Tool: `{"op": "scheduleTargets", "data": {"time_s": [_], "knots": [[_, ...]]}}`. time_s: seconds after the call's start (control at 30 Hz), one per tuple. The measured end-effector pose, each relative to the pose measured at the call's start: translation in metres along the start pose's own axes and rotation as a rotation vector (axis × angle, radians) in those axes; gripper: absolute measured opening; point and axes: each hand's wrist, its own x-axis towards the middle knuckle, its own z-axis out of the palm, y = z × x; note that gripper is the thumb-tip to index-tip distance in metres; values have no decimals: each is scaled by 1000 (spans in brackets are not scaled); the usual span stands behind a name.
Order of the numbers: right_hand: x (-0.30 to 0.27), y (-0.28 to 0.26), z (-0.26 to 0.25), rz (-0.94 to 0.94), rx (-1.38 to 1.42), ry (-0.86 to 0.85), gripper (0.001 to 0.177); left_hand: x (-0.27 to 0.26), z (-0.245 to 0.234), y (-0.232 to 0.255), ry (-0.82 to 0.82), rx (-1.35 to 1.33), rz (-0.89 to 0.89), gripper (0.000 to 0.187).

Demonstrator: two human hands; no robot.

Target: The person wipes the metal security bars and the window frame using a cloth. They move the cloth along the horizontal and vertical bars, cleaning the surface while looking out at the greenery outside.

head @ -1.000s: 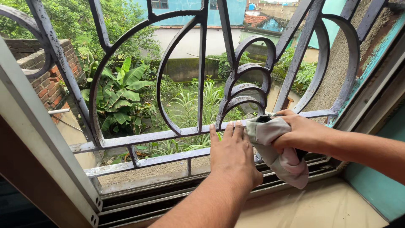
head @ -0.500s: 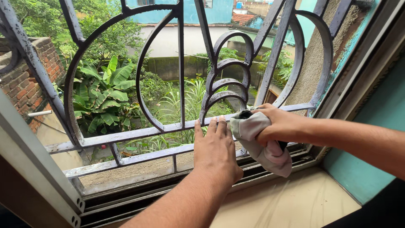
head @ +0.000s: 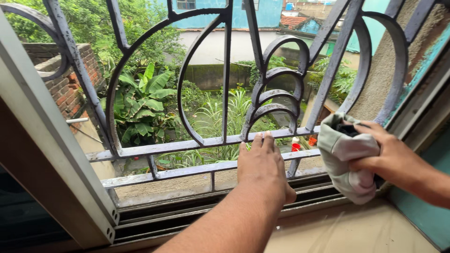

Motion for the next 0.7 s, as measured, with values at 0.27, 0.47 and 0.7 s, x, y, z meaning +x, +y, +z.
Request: {"op": "scheduleTargets", "data": {"time_s": [0.27,0.47,0.7], "knots": [[43,-32,12,-50,-48,-293,89,-1,10,-3,27,1,12,121],[60,-40,6,95,-95,-352,60,-2,10,-1,34,-8,2,118],[65,-31,14,142,-174,-362,58,-5,8,-2,25,-2,-1,116]]}}
